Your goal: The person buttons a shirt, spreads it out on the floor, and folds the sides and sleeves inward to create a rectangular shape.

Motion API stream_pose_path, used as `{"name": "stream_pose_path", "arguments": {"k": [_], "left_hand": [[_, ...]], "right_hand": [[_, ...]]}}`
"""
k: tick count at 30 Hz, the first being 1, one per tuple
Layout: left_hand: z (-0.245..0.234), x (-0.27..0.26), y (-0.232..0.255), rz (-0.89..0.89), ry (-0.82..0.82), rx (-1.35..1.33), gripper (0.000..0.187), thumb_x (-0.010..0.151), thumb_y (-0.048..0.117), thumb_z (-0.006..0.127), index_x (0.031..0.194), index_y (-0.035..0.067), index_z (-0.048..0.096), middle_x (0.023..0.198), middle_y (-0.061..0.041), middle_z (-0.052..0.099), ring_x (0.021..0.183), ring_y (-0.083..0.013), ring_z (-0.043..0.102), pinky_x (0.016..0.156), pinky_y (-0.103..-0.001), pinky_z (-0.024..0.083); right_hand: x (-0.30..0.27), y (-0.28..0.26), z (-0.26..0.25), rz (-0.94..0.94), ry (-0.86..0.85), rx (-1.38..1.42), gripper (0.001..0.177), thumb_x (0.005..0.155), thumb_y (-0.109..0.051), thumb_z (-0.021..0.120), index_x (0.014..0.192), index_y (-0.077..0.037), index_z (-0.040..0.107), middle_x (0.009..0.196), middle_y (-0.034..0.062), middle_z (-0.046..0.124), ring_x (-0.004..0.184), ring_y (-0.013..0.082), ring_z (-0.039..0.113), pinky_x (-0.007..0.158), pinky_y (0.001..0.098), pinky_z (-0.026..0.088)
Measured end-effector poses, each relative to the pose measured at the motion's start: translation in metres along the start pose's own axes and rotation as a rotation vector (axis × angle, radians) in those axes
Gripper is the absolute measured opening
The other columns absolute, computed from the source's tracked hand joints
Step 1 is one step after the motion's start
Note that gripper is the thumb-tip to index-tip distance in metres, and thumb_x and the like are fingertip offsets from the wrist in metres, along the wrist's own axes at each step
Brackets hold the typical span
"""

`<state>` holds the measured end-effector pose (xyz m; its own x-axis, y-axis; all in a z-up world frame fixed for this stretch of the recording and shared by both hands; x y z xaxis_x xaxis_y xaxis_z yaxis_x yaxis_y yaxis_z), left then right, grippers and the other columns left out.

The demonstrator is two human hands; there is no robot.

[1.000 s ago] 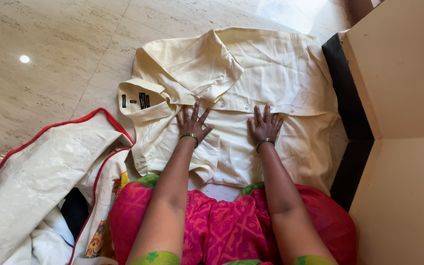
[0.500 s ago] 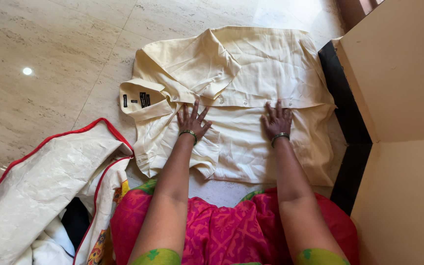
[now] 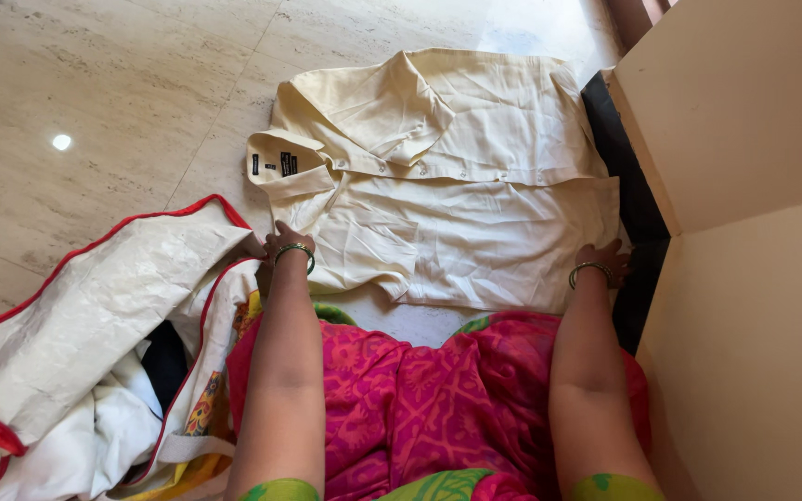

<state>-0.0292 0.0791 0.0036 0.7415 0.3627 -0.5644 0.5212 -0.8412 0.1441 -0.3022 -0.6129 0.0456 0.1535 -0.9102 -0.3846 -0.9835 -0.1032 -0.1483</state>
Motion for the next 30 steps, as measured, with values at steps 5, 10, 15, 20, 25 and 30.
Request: {"name": "stream_pose_path", "arguments": {"k": [5,10,15,20,25,30], "left_hand": [[0.005,-0.028,-0.027,-0.158,0.122,-0.192,0.108,0.079,0.032,0.079,0.159,0.013,0.01,0.157,-0.02,0.024,0.146,-0.0395,0.03,0.107,-0.061,0.041],[0.036,-0.049,-0.064,-0.514,0.08,-0.465,0.098,0.083,0.036,0.078,0.157,0.006,0.02,0.153,-0.024,0.033,0.137,-0.0434,0.044,0.106,-0.056,0.046],[0.047,-0.034,-0.073,-0.529,0.005,-0.612,0.083,0.084,0.032,0.076,0.148,0.007,0.03,0.146,-0.023,0.041,0.132,-0.0416,0.05,0.104,-0.054,0.048],[0.053,-0.03,-0.073,-0.507,-0.014,-0.638,0.067,0.085,0.029,0.074,0.139,0.008,0.04,0.139,-0.021,0.049,0.126,-0.0397,0.055,0.101,-0.051,0.051],[0.043,-0.023,-0.074,-0.459,0.026,-0.635,0.052,0.086,0.026,0.072,0.129,0.008,0.05,0.132,-0.02,0.056,0.12,-0.0379,0.06,0.098,-0.049,0.053],[0.031,-0.015,-0.075,-0.362,0.096,-0.59,0.038,0.087,0.023,0.07,0.12,0.009,0.06,0.124,-0.019,0.064,0.115,-0.0361,0.066,0.096,-0.047,0.055]], "right_hand": [[-0.043,0.033,0.013,0.186,-0.018,0.149,0.08,0.093,-0.036,0.063,0.161,-0.023,0.023,0.168,0.0203,0.016,0.152,0.046,0.021,0.115,0.0689,0.03],[-0.098,0.067,0.057,0.496,-0.068,0.443,0.094,0.091,-0.035,0.068,0.164,-0.019,0.009,0.165,0.0313,0.008,0.146,0.0482,0.027,0.117,0.0533,0.03],[-0.116,0.089,0.064,0.796,0.135,1.093,0.063,0.11,-0.045,0.038,0.162,-0.012,0.024,0.163,0.0141,0.042,0.143,0.0321,0.05,0.118,0.0367,0.042],[-0.106,0.09,0.063,0.79,0.141,1.279,0.056,0.111,-0.041,0.031,0.162,-0.021,0.018,0.159,0.0111,0.045,0.137,0.028,0.054,0.119,0.0348,0.04],[-0.088,0.074,0.05,0.532,0.069,1.032,0.068,0.096,-0.007,0.042,0.158,-0.024,0.021,0.156,0.0153,0.042,0.133,0.0311,0.055,0.109,0.0377,0.048],[-0.068,0.079,0.012,0.371,0.217,0.955,0.059,0.092,0.003,0.047,0.148,-0.016,0.044,0.15,0.0151,0.05,0.129,0.0312,0.06,0.104,0.0378,0.053]]}}
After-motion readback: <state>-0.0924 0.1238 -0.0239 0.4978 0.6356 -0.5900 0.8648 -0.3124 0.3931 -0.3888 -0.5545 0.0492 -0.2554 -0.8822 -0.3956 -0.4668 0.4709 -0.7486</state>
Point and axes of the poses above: each hand's wrist, its own x-axis towards the middle knuckle, its own z-axis out of the palm, y = z × x, the point moved 10 cm from there along x, towards the middle knuckle
